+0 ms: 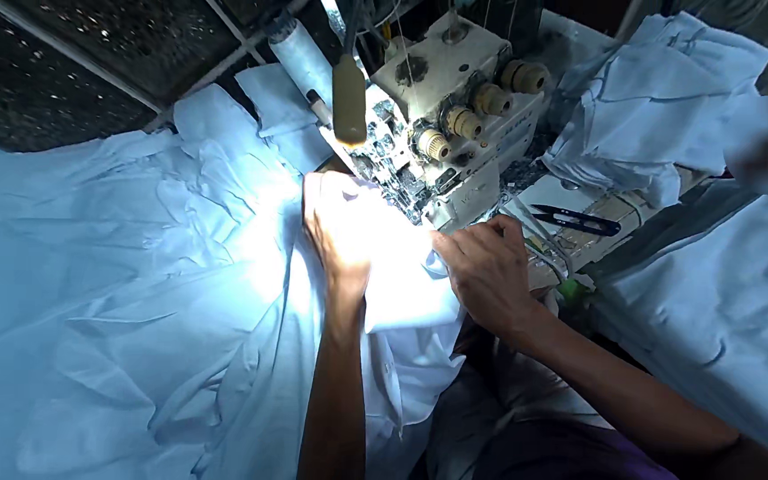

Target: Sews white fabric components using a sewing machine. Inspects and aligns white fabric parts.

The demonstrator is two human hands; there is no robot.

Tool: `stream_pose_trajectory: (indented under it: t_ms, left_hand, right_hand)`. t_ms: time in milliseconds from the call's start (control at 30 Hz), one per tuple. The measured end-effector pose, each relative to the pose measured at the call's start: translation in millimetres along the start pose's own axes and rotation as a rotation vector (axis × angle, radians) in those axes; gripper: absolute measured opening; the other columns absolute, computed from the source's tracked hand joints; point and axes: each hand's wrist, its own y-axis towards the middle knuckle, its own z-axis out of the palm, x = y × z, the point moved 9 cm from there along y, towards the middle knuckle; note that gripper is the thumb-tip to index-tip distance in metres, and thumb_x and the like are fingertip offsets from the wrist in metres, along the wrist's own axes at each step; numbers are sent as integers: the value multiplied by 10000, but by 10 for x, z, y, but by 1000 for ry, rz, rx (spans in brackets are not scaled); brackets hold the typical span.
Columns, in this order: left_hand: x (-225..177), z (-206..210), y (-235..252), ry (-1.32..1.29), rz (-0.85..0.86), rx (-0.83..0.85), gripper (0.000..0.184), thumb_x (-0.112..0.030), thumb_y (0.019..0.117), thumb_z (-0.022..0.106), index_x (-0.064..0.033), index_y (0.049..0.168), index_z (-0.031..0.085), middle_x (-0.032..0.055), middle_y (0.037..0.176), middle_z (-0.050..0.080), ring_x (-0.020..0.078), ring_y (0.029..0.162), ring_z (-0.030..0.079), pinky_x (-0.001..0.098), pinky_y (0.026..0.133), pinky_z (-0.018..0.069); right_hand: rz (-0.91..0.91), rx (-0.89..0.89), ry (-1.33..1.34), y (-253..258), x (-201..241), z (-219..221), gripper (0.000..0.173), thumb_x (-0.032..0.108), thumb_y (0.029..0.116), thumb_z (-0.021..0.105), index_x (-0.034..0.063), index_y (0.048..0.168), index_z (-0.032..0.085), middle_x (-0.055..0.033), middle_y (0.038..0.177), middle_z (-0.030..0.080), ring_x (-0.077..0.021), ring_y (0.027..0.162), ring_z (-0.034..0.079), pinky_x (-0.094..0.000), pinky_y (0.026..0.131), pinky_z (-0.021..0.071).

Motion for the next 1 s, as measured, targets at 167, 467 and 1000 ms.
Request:
stream_pose_trajectory:
  t_ms: [167, 467, 1000]
  left_hand:
    - [-168, -424, -700, -110, 145, 103, 456, -430, 935, 660, 21, 898, 717, 165, 892, 686, 297, 900, 628, 458, 833, 471]
    - [-189, -470, -1146, 37, 217, 260, 78, -102, 831, 700, -37, 818, 741, 125, 860, 702, 345, 849, 632, 521, 758, 446]
    - [-170, -629, -797, 130, 385, 456, 376, -431, 921, 641, -78, 820, 723, 104, 781, 688, 423, 958, 665, 794, 1059, 237]
  right_hand:
    - [-33, 27, 52, 10, -25, 17, 192, 15, 893, 623, 66, 1002, 773, -94, 714, 661, -286, 703, 640, -510, 863, 439]
    - [-176, 107, -10, 128, 51, -4, 91, 48, 904, 615, 32, 908, 704, -150, 823, 600, -351, 796, 596, -527, 822, 429]
    - [-496, 1003, 719, 419, 285, -285, 244, 241, 1024, 587, 59, 894, 686, 49, 572, 484, -30, 488, 442, -231, 459, 352]
